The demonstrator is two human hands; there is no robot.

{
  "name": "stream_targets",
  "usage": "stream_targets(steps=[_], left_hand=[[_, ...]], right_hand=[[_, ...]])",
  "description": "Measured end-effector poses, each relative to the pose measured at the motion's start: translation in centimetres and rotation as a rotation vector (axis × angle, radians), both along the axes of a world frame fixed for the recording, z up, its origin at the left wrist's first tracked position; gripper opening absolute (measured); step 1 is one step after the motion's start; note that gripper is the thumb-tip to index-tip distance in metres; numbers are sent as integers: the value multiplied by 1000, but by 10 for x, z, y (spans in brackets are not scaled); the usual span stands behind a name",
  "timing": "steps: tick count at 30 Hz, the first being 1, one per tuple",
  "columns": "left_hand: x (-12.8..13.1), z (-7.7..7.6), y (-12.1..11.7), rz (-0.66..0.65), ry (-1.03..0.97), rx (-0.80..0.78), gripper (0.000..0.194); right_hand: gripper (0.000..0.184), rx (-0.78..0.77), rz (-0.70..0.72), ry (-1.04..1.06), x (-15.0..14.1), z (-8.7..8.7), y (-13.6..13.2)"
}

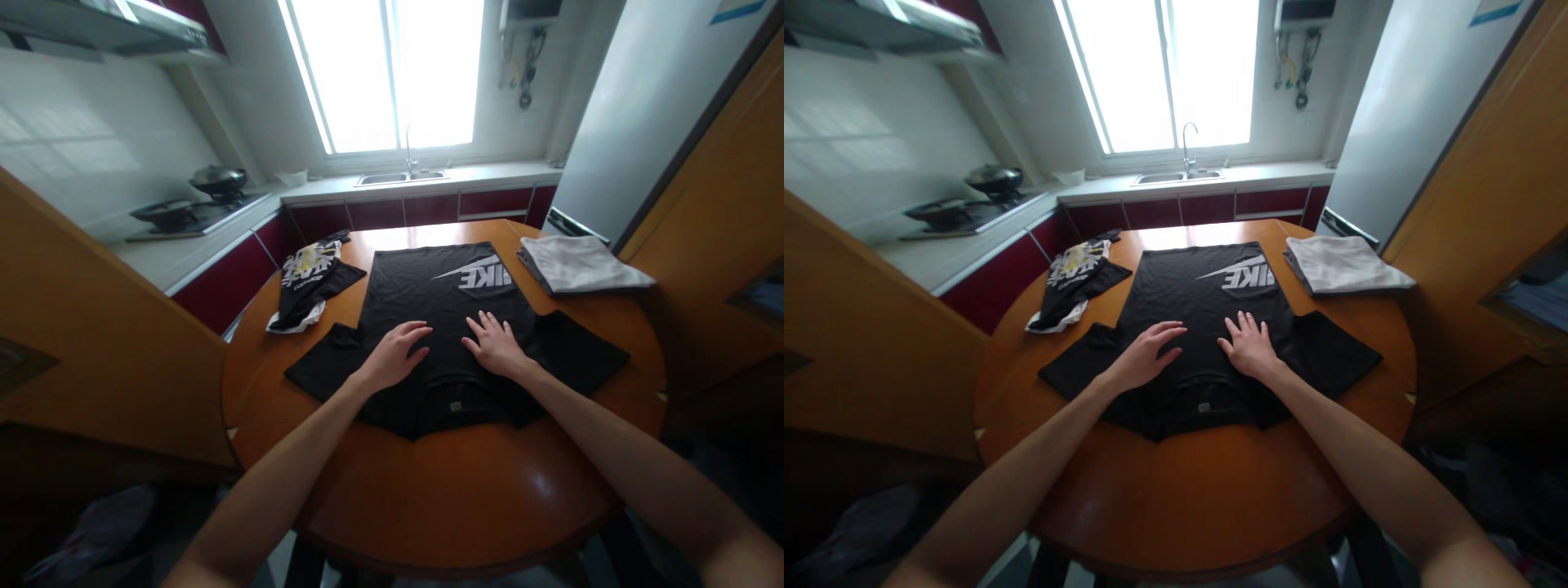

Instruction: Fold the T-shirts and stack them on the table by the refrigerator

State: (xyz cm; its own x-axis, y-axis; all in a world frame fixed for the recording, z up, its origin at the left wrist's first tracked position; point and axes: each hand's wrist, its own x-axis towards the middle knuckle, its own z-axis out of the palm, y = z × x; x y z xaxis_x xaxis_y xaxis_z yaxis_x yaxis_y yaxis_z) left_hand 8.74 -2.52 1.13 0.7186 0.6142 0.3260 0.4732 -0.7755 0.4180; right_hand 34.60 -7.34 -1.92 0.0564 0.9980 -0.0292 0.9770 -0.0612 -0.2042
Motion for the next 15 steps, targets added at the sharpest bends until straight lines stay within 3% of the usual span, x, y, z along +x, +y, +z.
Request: stream_targets(steps=[3,8,15], left_hand=[[10,-11,-5,73,31,-4,45],[14,-27,-6,110,327,-52,60],[13,-26,-5,219,356,-55,60]], right_hand=[[65,6,1,5,1,-2,1],[65,5,-3,12,1,-2,1],[65,-1,-3,13,1,-1,1]])
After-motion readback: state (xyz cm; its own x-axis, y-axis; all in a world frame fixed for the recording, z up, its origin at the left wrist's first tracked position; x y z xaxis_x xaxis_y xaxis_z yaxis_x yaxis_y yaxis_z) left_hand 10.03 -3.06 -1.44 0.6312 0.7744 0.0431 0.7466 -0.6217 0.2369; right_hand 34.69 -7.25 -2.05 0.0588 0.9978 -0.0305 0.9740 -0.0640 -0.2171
